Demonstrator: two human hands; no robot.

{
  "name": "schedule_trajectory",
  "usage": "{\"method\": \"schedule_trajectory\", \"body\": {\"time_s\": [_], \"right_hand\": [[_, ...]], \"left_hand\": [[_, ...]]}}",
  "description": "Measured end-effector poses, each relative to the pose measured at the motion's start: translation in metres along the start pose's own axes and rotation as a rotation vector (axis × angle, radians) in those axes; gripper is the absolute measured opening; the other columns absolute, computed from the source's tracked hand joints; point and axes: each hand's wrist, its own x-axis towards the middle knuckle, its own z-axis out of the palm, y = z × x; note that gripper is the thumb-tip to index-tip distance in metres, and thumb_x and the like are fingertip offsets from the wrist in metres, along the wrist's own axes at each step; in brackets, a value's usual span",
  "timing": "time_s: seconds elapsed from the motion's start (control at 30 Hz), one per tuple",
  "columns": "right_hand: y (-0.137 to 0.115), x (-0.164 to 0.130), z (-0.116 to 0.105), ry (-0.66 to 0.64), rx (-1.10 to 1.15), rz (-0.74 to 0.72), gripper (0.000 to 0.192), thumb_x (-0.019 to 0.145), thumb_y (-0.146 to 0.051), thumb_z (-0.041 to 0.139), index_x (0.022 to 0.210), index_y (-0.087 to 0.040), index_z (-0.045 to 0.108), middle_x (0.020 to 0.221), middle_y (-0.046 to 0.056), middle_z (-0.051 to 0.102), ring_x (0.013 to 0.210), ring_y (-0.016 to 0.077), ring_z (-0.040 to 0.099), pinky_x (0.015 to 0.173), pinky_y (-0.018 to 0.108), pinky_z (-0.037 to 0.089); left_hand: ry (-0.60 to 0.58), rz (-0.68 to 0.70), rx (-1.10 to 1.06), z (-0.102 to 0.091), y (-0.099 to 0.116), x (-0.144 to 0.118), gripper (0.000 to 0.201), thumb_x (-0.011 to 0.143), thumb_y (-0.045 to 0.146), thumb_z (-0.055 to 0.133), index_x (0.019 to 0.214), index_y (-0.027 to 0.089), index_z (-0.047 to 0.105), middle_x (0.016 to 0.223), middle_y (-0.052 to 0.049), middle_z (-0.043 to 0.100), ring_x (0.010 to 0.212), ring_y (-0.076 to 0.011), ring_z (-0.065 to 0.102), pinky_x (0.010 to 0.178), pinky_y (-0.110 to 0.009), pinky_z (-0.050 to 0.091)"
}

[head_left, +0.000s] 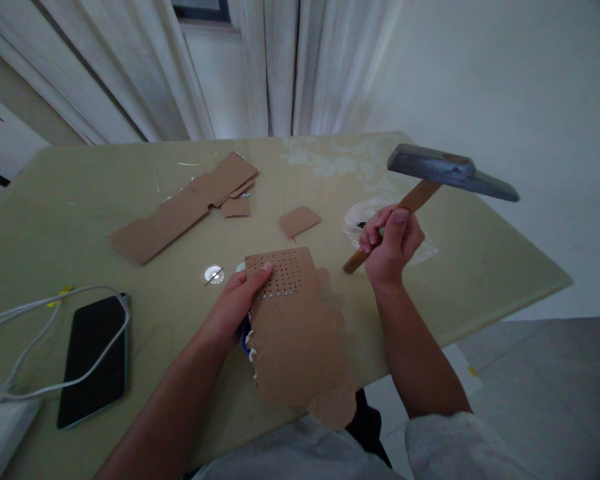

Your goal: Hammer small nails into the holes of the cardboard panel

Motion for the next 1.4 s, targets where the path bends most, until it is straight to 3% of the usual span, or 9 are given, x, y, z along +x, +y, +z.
{"method": "schedule_trajectory", "body": {"time_s": [0.23, 0.37, 0.53, 0.7, 0.87, 1.23, 1.4], "right_hand": [[0.000, 0.001, 0.000, 0.007, -0.035, 0.016, 0.058, 0.101, -0.074, 0.071, 0.074, -0.026, 0.051, 0.053, -0.010, 0.039, 0.037, 0.0081, 0.034, 0.035, 0.023, 0.025], [0.001, 0.000, 0.000, -0.001, 0.004, 0.001, 0.055, 0.102, -0.069, 0.073, 0.076, -0.026, 0.053, 0.054, -0.010, 0.040, 0.037, 0.0079, 0.036, 0.035, 0.022, 0.025], [0.000, 0.000, 0.001, -0.005, 0.026, -0.007, 0.053, 0.104, -0.065, 0.072, 0.076, -0.026, 0.053, 0.055, -0.010, 0.040, 0.037, 0.0079, 0.035, 0.034, 0.023, 0.024], [0.000, 0.000, 0.000, -0.012, 0.008, 0.002, 0.054, 0.105, -0.067, 0.071, 0.075, -0.026, 0.052, 0.056, -0.009, 0.041, 0.038, 0.0079, 0.036, 0.035, 0.023, 0.025], [0.001, 0.000, 0.000, -0.017, 0.022, -0.008, 0.053, 0.105, -0.065, 0.072, 0.074, -0.026, 0.052, 0.055, -0.009, 0.040, 0.038, 0.0077, 0.035, 0.035, 0.022, 0.024], [0.000, 0.000, 0.000, -0.007, -0.031, 0.017, 0.058, 0.102, -0.073, 0.071, 0.075, -0.026, 0.050, 0.054, -0.010, 0.039, 0.037, 0.0077, 0.035, 0.035, 0.021, 0.027], [0.000, 0.000, -0.001, -0.015, 0.020, 0.021, 0.056, 0.103, -0.069, 0.073, 0.074, -0.025, 0.053, 0.054, -0.010, 0.041, 0.037, 0.0069, 0.036, 0.034, 0.020, 0.029]], "left_hand": [[0.052, 0.000, -0.018, -0.006, -0.005, 0.006, 0.033, 0.072, 0.040, 0.088, 0.094, 0.017, 0.077, 0.077, -0.006, 0.081, 0.064, -0.0236, 0.077, 0.058, -0.030, 0.058], [-0.002, 0.053, 0.002, -0.006, -0.005, 0.006, 0.031, 0.072, 0.037, 0.089, 0.092, 0.016, 0.079, 0.072, -0.007, 0.079, 0.066, -0.0254, 0.078, 0.060, -0.030, 0.059], [-0.023, 0.071, -0.001, -0.003, -0.003, 0.002, 0.034, 0.074, 0.039, 0.094, 0.096, 0.016, 0.080, 0.085, -0.011, 0.085, 0.077, -0.0290, 0.083, 0.064, -0.032, 0.063], [-0.028, 0.066, 0.003, -0.001, -0.004, 0.001, 0.033, 0.077, 0.041, 0.096, 0.093, 0.018, 0.079, 0.085, -0.010, 0.086, 0.074, -0.0275, 0.083, 0.062, -0.030, 0.063], [-0.036, 0.073, 0.002, -0.002, -0.005, 0.001, 0.041, 0.077, 0.045, 0.097, 0.103, 0.017, 0.080, 0.083, -0.009, 0.085, 0.073, -0.0272, 0.083, 0.061, -0.030, 0.063], [-0.022, 0.111, 0.055, -0.009, -0.003, 0.003, 0.041, 0.070, 0.051, 0.095, 0.086, 0.017, 0.078, 0.073, -0.007, 0.079, 0.063, -0.0246, 0.075, 0.059, -0.032, 0.057], [0.043, 0.179, 0.075, -0.011, -0.003, 0.006, 0.046, 0.068, 0.055, 0.097, 0.086, 0.018, 0.078, 0.070, -0.005, 0.077, 0.063, -0.0247, 0.074, 0.056, -0.030, 0.054]]}}
